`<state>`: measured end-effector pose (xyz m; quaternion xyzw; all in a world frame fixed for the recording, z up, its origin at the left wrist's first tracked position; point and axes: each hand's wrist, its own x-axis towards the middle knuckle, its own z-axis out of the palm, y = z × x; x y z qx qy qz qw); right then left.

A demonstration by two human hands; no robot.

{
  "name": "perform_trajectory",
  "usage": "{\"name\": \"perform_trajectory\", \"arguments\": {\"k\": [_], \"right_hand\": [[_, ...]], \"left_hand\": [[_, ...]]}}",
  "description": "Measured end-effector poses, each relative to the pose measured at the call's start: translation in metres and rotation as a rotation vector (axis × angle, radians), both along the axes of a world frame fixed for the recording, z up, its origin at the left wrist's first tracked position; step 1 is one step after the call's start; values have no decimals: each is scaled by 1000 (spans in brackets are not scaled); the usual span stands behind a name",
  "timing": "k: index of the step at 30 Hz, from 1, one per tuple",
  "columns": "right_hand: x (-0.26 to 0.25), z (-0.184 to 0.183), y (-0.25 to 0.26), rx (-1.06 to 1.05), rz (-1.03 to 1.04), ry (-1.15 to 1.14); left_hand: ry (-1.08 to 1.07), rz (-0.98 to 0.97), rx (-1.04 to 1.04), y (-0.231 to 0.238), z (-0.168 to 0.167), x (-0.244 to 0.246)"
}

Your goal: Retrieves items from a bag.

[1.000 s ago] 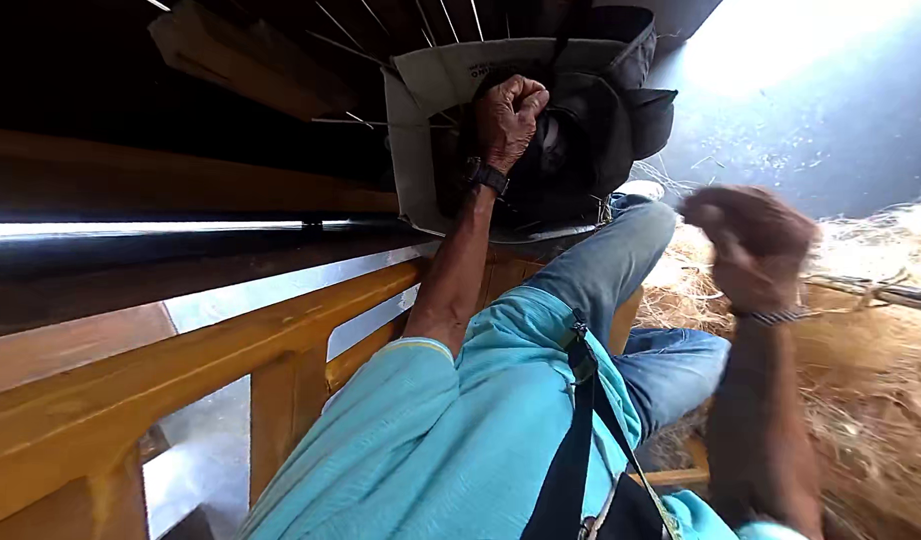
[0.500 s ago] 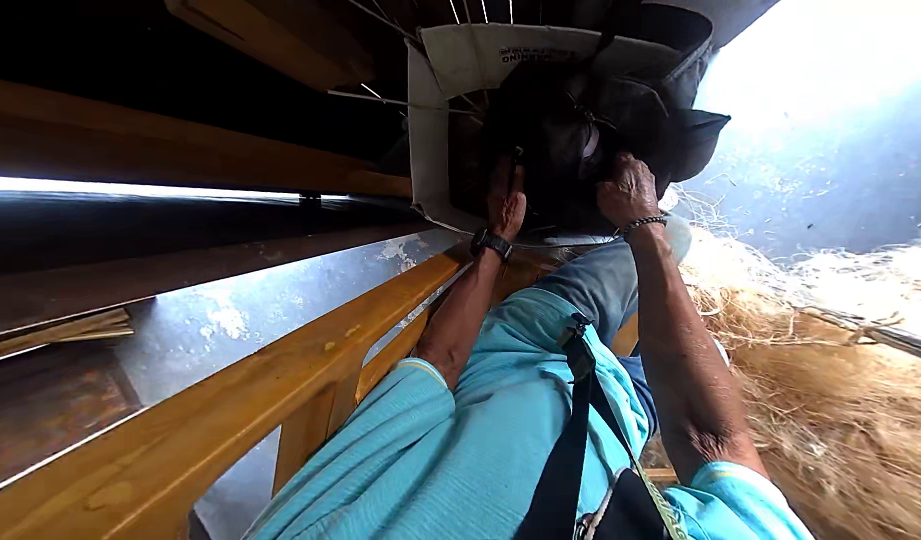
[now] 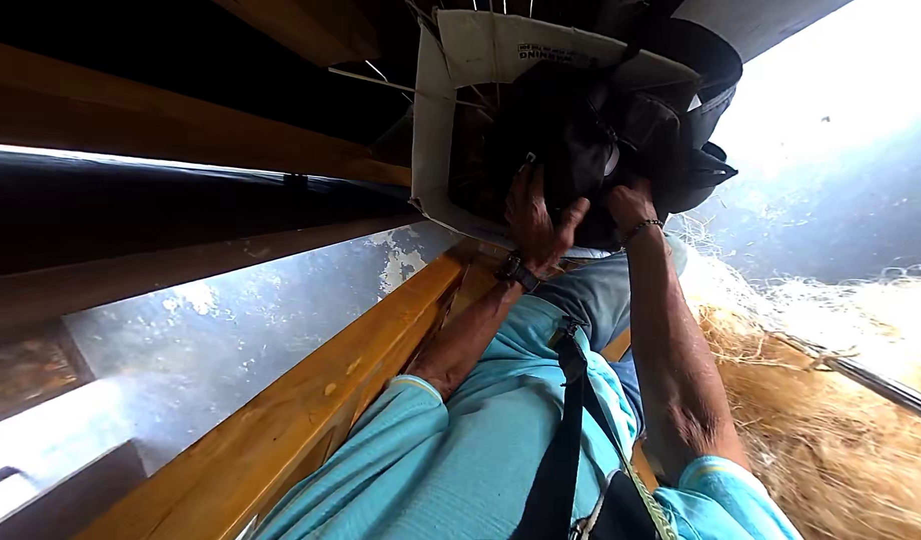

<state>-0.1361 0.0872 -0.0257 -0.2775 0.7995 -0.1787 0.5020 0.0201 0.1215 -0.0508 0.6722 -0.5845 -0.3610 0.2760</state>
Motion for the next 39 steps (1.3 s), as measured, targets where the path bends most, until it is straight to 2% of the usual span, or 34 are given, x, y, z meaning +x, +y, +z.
{"name": "perform_trajectory", "arguments": {"k": [3,7,18,27,35,39], "right_hand": [[2,-3,3,-245,-184,-277],[0,-11,7,-348,-191,-381],[-1,-19,3,-359,-155,-305],[17,4,-12,-147,-230,-147],[15,-3,-5,-333,-211,-60],[16,1,-4,-380,-249,-2]], "left_hand": [[-80,-38,-72,7,16,-6],[-62,17,-218,-11,2,3],[84,-26,-283,-17,-1,9],[90,-118,-279,-21,2,9],[60,-96,-395,-15,11,1],[161,-75,-398,-16,17,0]]}}
